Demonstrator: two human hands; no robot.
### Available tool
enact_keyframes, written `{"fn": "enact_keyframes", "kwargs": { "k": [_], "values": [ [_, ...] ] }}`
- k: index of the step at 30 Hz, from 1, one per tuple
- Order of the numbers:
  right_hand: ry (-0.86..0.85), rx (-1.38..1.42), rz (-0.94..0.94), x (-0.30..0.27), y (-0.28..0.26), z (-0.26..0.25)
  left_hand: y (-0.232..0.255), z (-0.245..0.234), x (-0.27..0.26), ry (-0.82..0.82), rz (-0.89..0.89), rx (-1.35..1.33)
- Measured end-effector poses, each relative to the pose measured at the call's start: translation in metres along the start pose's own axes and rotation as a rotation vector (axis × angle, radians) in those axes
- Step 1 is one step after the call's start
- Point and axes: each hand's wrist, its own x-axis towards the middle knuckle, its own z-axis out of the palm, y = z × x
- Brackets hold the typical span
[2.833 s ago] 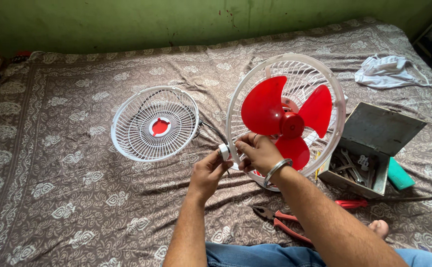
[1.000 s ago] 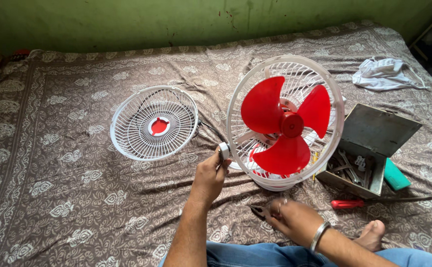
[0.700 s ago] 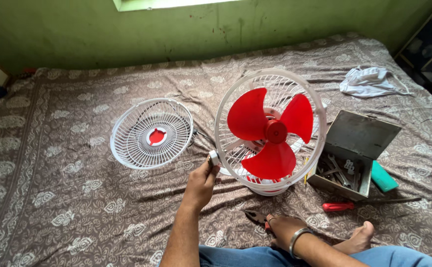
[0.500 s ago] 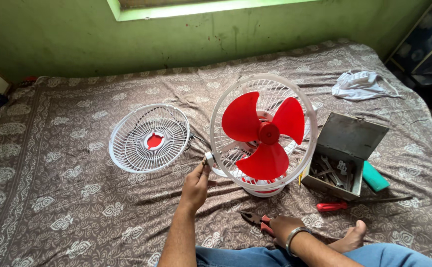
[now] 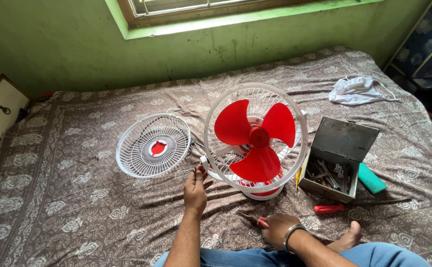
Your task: The person is repairing a small electric fan. They use pliers and a wrench to tighten a screw on the fan's neck joint, then manually spin the blades to test the movement.
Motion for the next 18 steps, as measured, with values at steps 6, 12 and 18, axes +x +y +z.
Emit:
{"fn": "enact_keyframes", "kwargs": {
  "k": [6, 12, 18],
  "values": [
    [0.007, 0.025, -0.016, 0.006, 0.008, 0.002, 0.002, 0.001, -0.005, 0.089, 0.065, 0.082],
    [0.067, 0.022, -0.048, 0.015, 0.013, 0.013, -0.014, -0.012, -0.015, 0.308, -0.117, 0.510],
    [0.130, 0.180, -0.032, 0.017, 0.021, 0.007, -0.057, -0.031, -0.014, 0.228, -0.125, -0.077]
  ]
}}
